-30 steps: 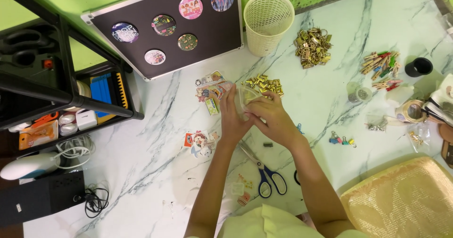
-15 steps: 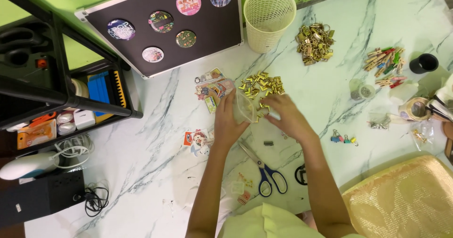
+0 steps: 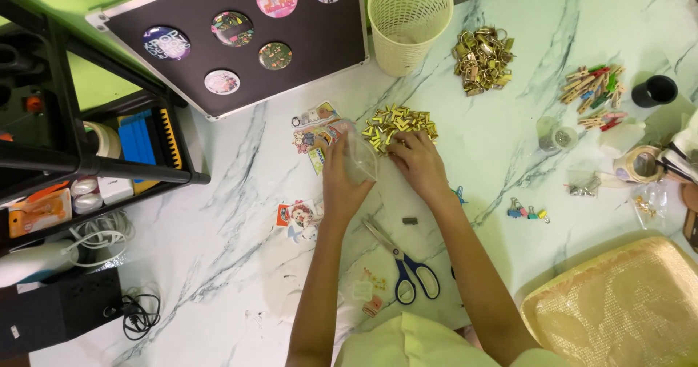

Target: The person places small decorative items and gold star-shaped keychain clips into individual small plastic bags by hand on a white marble table.

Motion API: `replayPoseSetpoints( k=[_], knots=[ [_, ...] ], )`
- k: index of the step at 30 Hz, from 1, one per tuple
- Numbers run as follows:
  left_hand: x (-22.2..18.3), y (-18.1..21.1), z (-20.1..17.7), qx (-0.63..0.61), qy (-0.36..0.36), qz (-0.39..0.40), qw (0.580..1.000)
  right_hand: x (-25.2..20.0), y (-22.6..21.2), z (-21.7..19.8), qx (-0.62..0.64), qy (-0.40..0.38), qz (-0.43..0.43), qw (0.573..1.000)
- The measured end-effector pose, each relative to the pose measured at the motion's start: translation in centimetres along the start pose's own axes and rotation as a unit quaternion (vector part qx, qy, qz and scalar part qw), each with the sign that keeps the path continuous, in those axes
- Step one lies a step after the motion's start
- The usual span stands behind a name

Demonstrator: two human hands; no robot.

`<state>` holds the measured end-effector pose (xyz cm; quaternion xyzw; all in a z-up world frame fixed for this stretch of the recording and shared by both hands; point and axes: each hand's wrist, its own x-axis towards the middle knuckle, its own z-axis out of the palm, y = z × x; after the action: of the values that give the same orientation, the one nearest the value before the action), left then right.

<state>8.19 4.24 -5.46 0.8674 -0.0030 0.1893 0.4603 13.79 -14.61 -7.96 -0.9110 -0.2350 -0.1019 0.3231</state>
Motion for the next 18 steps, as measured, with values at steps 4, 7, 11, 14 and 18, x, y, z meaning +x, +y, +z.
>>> replayPoseSetpoints(
  k=[4,7,11,14,18],
  knots=[
    [-0.2,-0.7,-0.1,-0.040,0.034,-0.026,0.998,0.8,-2.1,0.2,0.039,0.051,-0.053,0.996],
    [-0.2,-1.2,0.3,-0.032,0.048,0.005,0.998,1.2,-2.8,1.0,-0.015,0.028,-0.154,0.988],
    [-0.2,-0.7,0.3,0.003,0.018,0.030,0.999,0.9,-1.7,2.9,-0.026,0.018,-0.136,0.990],
    [0.1,-0.5,0.5,0.043,-0.024,0.026,0.998,1.2,-0.1,3.1,-0.050,0.047,-0.103,0.992],
    [0.6,-0.5,1.5,0.065,-0.060,0.034,0.996,1.5,0.8,2.0,-0.029,0.059,-0.063,0.996]
  ],
)
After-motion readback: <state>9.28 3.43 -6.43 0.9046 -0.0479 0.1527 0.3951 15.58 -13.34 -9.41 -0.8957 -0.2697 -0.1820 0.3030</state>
